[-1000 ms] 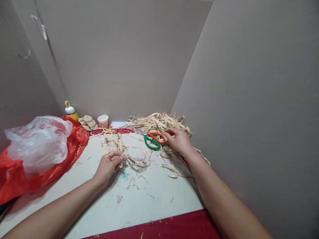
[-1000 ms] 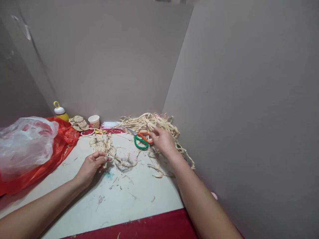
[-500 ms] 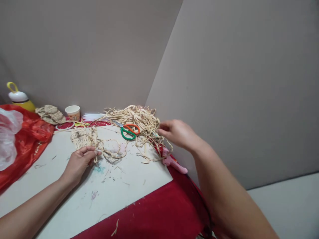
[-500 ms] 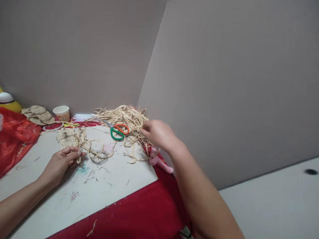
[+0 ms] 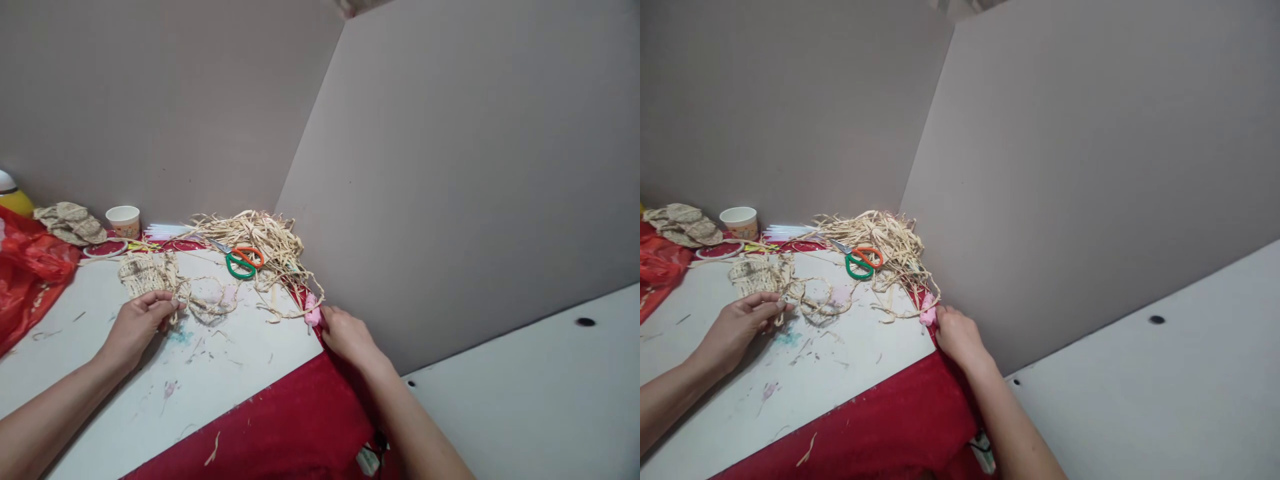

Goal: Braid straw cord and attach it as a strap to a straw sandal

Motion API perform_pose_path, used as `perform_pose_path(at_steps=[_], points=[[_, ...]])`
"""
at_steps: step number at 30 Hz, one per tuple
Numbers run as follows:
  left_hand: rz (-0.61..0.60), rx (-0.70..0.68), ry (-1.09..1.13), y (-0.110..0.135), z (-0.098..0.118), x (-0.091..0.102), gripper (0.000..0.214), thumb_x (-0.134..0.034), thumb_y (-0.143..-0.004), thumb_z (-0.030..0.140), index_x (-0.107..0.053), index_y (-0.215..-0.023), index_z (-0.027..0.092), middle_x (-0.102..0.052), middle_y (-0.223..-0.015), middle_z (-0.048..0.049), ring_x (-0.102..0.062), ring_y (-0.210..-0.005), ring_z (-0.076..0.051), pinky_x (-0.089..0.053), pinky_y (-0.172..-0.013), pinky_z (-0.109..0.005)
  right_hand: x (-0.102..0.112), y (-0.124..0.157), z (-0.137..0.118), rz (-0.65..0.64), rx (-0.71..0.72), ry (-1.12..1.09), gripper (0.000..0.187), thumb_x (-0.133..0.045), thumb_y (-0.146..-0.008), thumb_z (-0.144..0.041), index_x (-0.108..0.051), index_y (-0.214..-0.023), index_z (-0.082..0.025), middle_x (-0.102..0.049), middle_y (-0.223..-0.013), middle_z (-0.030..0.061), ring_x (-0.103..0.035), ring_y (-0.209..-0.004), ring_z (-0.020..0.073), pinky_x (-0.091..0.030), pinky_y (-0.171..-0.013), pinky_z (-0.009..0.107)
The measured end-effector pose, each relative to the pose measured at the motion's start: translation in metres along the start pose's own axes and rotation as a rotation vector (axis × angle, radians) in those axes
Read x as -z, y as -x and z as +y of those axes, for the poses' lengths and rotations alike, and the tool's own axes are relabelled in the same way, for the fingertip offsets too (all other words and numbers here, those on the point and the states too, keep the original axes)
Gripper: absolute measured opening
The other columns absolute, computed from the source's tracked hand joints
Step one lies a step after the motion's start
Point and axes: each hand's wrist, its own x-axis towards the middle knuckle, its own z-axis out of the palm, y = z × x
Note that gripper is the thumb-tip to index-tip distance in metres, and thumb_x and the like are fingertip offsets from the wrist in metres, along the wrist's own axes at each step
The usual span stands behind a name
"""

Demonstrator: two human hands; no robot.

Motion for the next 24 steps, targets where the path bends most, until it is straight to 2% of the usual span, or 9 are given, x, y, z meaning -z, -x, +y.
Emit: perform_pose_path(at_steps=[4, 7, 10, 15, 18, 21, 22, 24], points=[[-0.023, -0.012, -0.033, -0.001, -0.001, 0.002, 0.027, -0.072, -0.061, 0.030, -0.059, -0.079, 0.014, -0.071, -0.077, -0.0065, -0.044, -0.046, -0.007, -0.037, -0.046, -0.019, 0.006, 0.008, 0.006, 0.018, 0.016, -0.085, 0.018, -0.048, -0.075, -0.016, -0.058, -0.090, -0.016, -0.061, -0.093, 0.0112, -0.058, -0.080, 0.0213, -0.035, -0.063, 0.027], [-0.022, -0.011, -0.033, -0.003, -0.004, 0.003, 0.028, -0.072, -0.062, 0.031, -0.058, -0.080, 0.015, -0.071, -0.077, -0.0062, -0.043, -0.045, -0.007, -0.037, -0.045, -0.019, 0.022, 0.023, 0.020, 0.010, 0.016, -0.198, 0.020, -0.048, -0.072, -0.018, -0.058, -0.089, -0.017, -0.061, -0.088, 0.0068, -0.056, -0.074, 0.0189, -0.037, -0.063, 0.027], [-0.015, -0.022, -0.030, -0.005, -0.005, 0.003, 0.028, -0.073, -0.061, 0.029, -0.060, -0.080, 0.014, -0.070, -0.073, -0.0053, -0.043, -0.046, -0.008, -0.036, -0.044, -0.019, 0.040, 0.044, 0.041, -0.007, -0.019, -0.343, 0.019, -0.043, -0.073, -0.023, -0.057, -0.084, -0.018, -0.059, -0.074, 0.0027, -0.053, -0.064, 0.0163, -0.038, -0.057, 0.026], [-0.005, -0.011, -0.035, -0.005, -0.005, 0.002, 0.025, -0.073, -0.061, 0.027, -0.061, -0.079, 0.015, -0.068, -0.067, -0.0018, -0.042, -0.045, -0.007, -0.034, -0.042, -0.017, 0.054, 0.074, 0.058, 0.044, -0.216, -1.084, 0.013, -0.056, -0.066, -0.029, -0.057, -0.072, -0.018, -0.054, -0.059, 0.0006, -0.048, -0.052, 0.0147, -0.036, -0.047, 0.025], [-0.021, -0.015, -0.020, -0.005, -0.005, 0.003, 0.024, -0.073, -0.063, 0.027, -0.060, -0.079, 0.014, -0.069, -0.069, -0.0022, -0.043, -0.045, -0.006, -0.036, -0.043, -0.017, 0.054, 0.077, 0.045, 0.157, -0.193, -1.449, 0.019, -0.064, -0.060, -0.028, -0.062, -0.074, -0.016, -0.057, -0.061, 0.0029, -0.047, -0.050, 0.0135, -0.038, -0.046, 0.026], [-0.042, -0.028, 0.028, -0.005, -0.008, 0.005, 0.025, -0.073, -0.063, 0.027, -0.059, -0.079, 0.014, -0.070, -0.071, -0.0032, -0.044, -0.044, -0.006, -0.037, -0.044, -0.018, 0.051, 0.068, 0.015, 0.283, -0.073, -1.808, 0.025, -0.066, -0.061, -0.032, -0.066, -0.082, -0.019, -0.060, -0.074, 0.0037, -0.040, -0.047, 0.0090, -0.038, -0.044, 0.025], [-0.052, -0.032, 0.050, -0.005, -0.008, 0.006, 0.025, -0.074, -0.063, 0.027, -0.059, -0.078, 0.014, -0.071, -0.071, -0.0035, -0.044, -0.044, -0.005, -0.036, -0.043, -0.017, 0.050, 0.063, 0.003, 0.266, -0.041, -1.886, 0.023, -0.066, -0.064, -0.034, -0.067, -0.082, -0.020, -0.059, -0.075, 0.0034, -0.037, -0.046, 0.0075, -0.037, -0.043, 0.024], [-0.084, -0.035, 0.119, -0.004, -0.009, 0.007, 0.025, -0.075, -0.063, 0.026, -0.058, -0.077, 0.013, -0.071, -0.073, -0.0047, -0.046, -0.045, -0.005, -0.036, -0.044, -0.017, 0.047, 0.054, -0.025, 0.116, -0.005, -1.941, 0.021, -0.067, -0.068, -0.038, -0.067, -0.077, -0.020, -0.056, -0.072, 0.0023, -0.034, -0.044, 0.0059, -0.035, -0.041, 0.023]])
